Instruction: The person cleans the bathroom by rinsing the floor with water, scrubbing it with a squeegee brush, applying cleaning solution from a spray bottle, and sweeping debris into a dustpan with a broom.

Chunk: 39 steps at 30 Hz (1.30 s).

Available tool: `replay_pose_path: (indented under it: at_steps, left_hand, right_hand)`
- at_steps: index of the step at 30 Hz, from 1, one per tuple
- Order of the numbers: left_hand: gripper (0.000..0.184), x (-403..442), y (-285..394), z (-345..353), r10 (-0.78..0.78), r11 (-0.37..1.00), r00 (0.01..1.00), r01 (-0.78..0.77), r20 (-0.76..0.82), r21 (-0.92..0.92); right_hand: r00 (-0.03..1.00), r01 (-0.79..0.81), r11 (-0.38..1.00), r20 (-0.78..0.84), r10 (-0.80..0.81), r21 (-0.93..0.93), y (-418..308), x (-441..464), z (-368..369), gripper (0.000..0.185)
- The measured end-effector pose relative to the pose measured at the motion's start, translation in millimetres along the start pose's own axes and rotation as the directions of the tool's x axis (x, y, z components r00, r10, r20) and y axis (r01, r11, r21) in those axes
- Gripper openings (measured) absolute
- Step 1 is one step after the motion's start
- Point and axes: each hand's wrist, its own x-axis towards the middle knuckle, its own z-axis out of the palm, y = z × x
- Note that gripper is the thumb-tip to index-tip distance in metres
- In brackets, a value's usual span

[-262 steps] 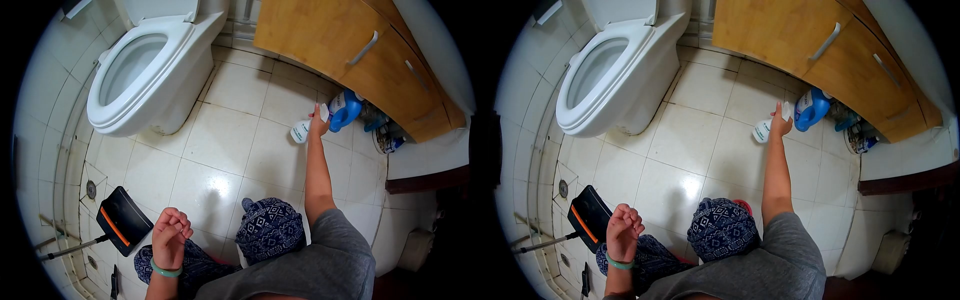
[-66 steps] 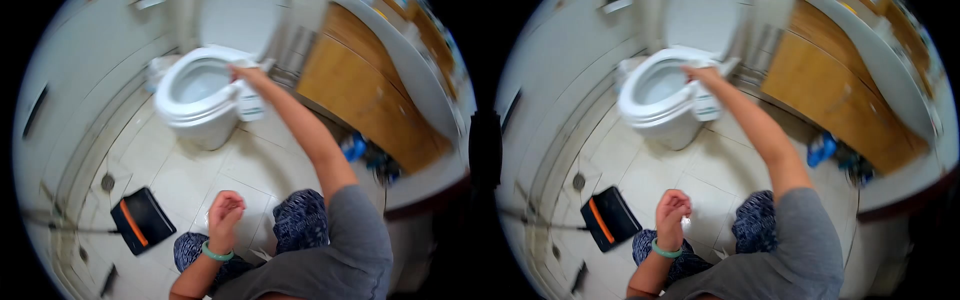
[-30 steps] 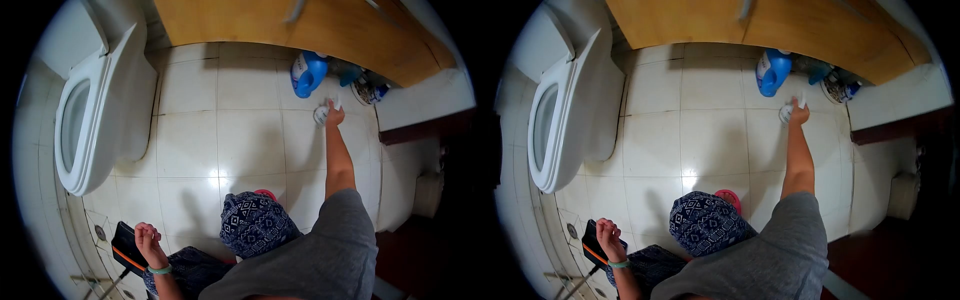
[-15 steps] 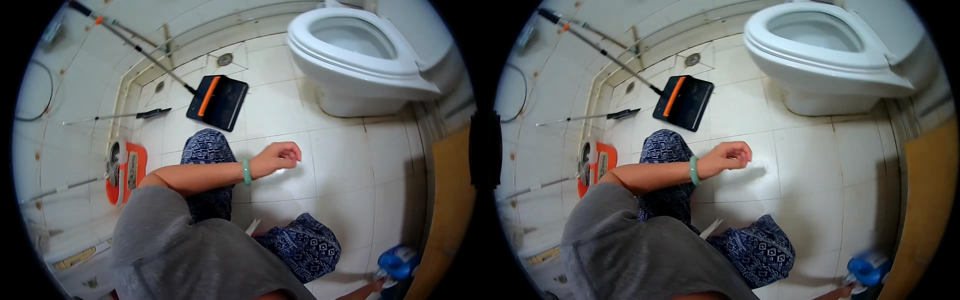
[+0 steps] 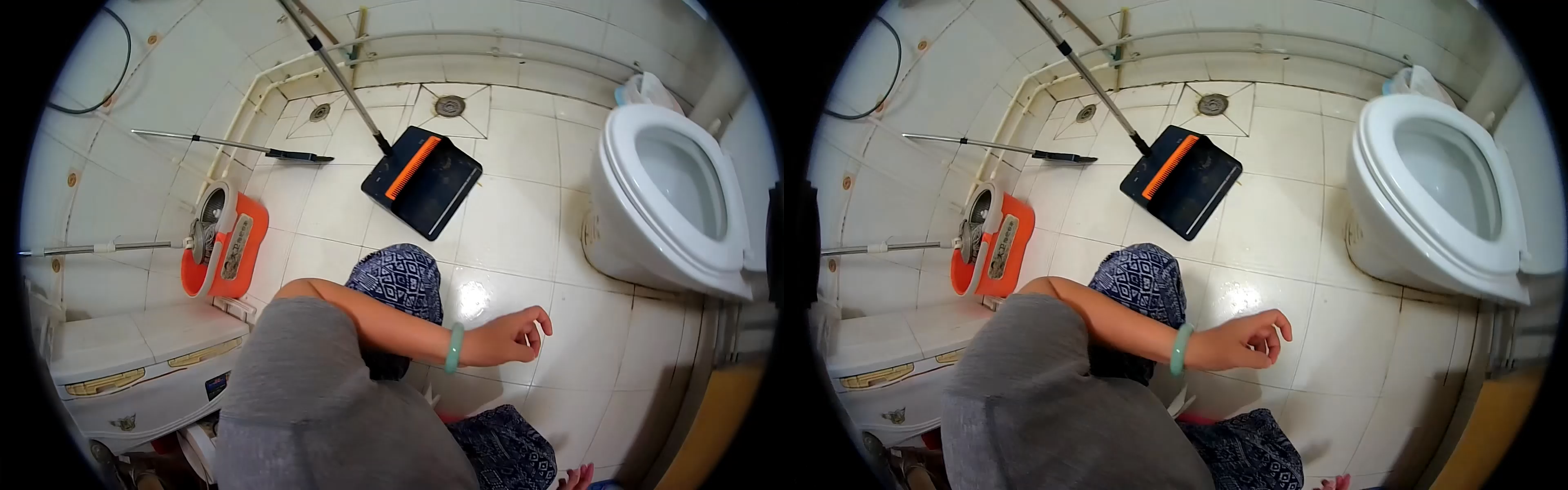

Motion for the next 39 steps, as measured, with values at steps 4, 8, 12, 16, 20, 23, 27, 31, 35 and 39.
replay_pose_path:
  at_steps: [4,8,12,16,20,23,27,31,35,39]
  left_hand:
    - [0.034,4,-9,-12,-0.098,0.995,0.987,0.096,-0.129,-0.018]
    - [0.033,2,7,-19,-0.131,0.991,0.942,0.136,-0.309,-0.008]
    - [0.025,3,3,-23,-0.136,0.984,0.929,0.167,-0.345,0.062]
    - [0.021,13,-7,-45,-0.084,0.990,0.889,0.127,-0.450,0.067]
    - [0.030,-15,-24,-59,0.054,0.915,0.824,0.186,-0.565,0.358]
    - [0.031,-80,64,-58,0.100,0.901,0.738,0.217,-0.668,0.375]
    - [0.021,-188,183,-78,0.068,0.919,0.509,0.303,-0.858,0.253]
    - [0.036,-316,258,-108,0.140,0.773,0.045,0.620,-0.989,0.137]
    - [0.044,-433,308,-159,0.240,0.606,-0.138,0.795,-0.961,0.037]
    - [0.030,-520,357,-245,0.278,0.568,-0.172,0.823,-0.945,0.017]
  right_hand:
    - [0.968,0.165,0.980,0.209,-0.140,-0.107,-106,-59,49,0.041]
    - [0.821,0.571,0.726,0.288,-0.493,-0.384,-129,-70,74,0.044]
    - [0.667,0.742,0.471,0.597,-0.446,-0.478,-162,-63,78,0.051]
    - [0.641,0.735,0.571,0.651,-0.408,-0.366,-160,-52,84,0.042]
    - [0.569,0.795,0.479,0.730,-0.378,-0.372,-169,-58,79,0.048]
    - [0.591,0.759,0.556,0.717,-0.370,-0.339,-184,-86,63,0.049]
    - [0.719,0.526,0.728,0.687,-0.104,-0.440,-238,-116,39,0.049]
    - [0.523,0.588,0.771,0.842,-0.132,-0.245,-303,-128,32,0.049]
    - [0.458,0.693,0.689,0.867,-0.195,-0.211,-374,-130,47,0.045]
    - [0.550,0.636,0.709,0.824,-0.137,-0.306,-393,-118,72,0.039]
